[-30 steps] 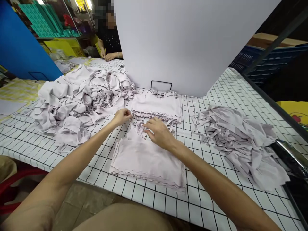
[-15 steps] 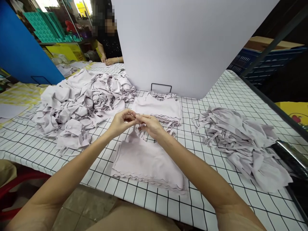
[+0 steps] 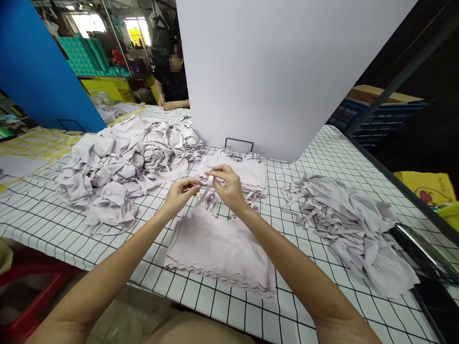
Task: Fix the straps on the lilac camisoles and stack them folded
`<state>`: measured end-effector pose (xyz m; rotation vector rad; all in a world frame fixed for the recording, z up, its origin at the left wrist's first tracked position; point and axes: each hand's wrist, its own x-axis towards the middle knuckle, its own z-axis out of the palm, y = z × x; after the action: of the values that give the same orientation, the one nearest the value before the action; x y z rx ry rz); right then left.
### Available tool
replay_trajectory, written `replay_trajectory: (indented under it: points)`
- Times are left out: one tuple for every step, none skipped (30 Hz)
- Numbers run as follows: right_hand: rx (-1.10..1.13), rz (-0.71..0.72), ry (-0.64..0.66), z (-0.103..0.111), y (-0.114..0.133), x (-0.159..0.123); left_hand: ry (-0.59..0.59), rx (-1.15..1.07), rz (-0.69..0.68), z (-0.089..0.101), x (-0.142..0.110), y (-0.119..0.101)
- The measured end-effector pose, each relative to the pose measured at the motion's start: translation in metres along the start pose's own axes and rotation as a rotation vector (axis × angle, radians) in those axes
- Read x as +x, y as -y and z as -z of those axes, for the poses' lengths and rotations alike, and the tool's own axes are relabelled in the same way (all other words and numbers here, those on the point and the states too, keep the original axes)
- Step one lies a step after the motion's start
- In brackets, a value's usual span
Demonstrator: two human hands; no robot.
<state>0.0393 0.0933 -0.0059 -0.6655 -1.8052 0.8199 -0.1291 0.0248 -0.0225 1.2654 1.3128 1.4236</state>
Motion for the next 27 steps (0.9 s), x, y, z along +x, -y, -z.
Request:
replay_trajectory:
  points:
    - [-0.088,0.103,0.011,0.0,0.001,-0.002,0.027,-0.097,0.061,0.0,-0.004,-0.002]
    - [-0.162,0.183,0.027,0.001,0.001,-0.004,0.061,-0.201,0.127,0.0,-0.009,-0.004]
    - [-0.225,0.241,0.046,0.0,0.001,-0.006,0.092,-0.299,0.19,0.0,-0.014,-0.006]
    - [-0.276,0.277,0.068,0.0,0.001,-0.008,0.112,-0.382,0.241,-0.002,-0.018,-0.007]
    - [-0.316,0.295,0.089,-0.001,0.0,-0.01,0.122,-0.447,0.279,-0.004,-0.022,-0.008]
    - [-0.342,0.299,0.105,-0.002,-0.001,-0.011,0.125,-0.493,0.304,-0.005,-0.026,-0.008]
    - [-0.357,0.295,0.117,-0.003,-0.002,-0.013,0.12,-0.521,0.316,-0.007,-0.029,-0.008]
    - [-0.359,0.284,0.124,-0.004,-0.002,-0.015,0.108,-0.533,0.319,-0.009,-0.032,-0.008]
    - [-0.347,0.267,0.132,-0.004,-0.002,-0.017,0.092,-0.53,0.317,-0.01,-0.034,-0.008]
    - [-0.319,0.239,0.147,-0.003,-0.001,-0.019,0.074,-0.518,0.312,-0.011,-0.036,-0.008]
    - [-0.272,0.199,0.182,-0.001,0.002,-0.02,0.056,-0.494,0.305,-0.011,-0.037,-0.008]
    - [-0.207,0.141,0.237,0.001,0.005,-0.022,0.046,-0.46,0.293,-0.011,-0.039,-0.009]
    - [-0.128,0.067,0.307,0.004,0.008,-0.023,0.044,-0.415,0.276,-0.01,-0.04,-0.01]
    - [-0.045,-0.02,0.379,0.007,0.012,-0.024,0.046,-0.359,0.252,-0.009,-0.041,-0.011]
    - [0.029,-0.108,0.443,0.009,0.016,-0.026,0.052,-0.295,0.224,-0.008,-0.042,-0.013]
    - [0.076,-0.177,0.488,0.011,0.02,-0.026,0.06,-0.229,0.195,-0.007,-0.043,-0.014]
    - [0.091,-0.214,0.506,0.013,0.022,-0.027,0.067,-0.167,0.166,-0.006,-0.044,-0.015]
    - [0.073,-0.215,0.499,0.014,0.024,-0.028,0.071,-0.11,0.137,-0.005,-0.045,-0.014]
    - [0.032,-0.188,0.481,0.015,0.025,-0.029,0.075,-0.053,0.104,-0.005,-0.047,-0.013]
    - [-0.016,-0.144,0.458,0.015,0.025,-0.03,0.078,0.013,0.065,-0.004,-0.049,-0.011]
    - [-0.062,-0.102,0.432,0.016,0.023,-0.031,0.085,0.099,0.016,-0.003,-0.051,-0.007]
    - [-0.095,-0.077,0.408,0.016,0.021,-0.033,0.095,0.208,-0.039,-0.003,-0.054,-0.002]
    - [-0.11,-0.079,0.396,0.018,0.019,-0.036,0.111,0.331,-0.093,-0.002,-0.058,0.004]
    - [-0.108,-0.105,0.399,0.019,0.015,-0.039,0.132,0.455,-0.134,-0.002,-0.061,0.01]
    - [-0.091,-0.149,0.415,0.021,0.012,-0.043,0.156,0.569,-0.155,-0.002,-0.065,0.016]
    - [-0.067,-0.202,0.439,0.023,0.009,-0.046,0.18,0.662,-0.155,-0.002,-0.068,0.022]
    - [-0.043,-0.25,0.467,0.024,0.005,-0.05,0.2,0.731,-0.137,-0.003,-0.07,0.027]
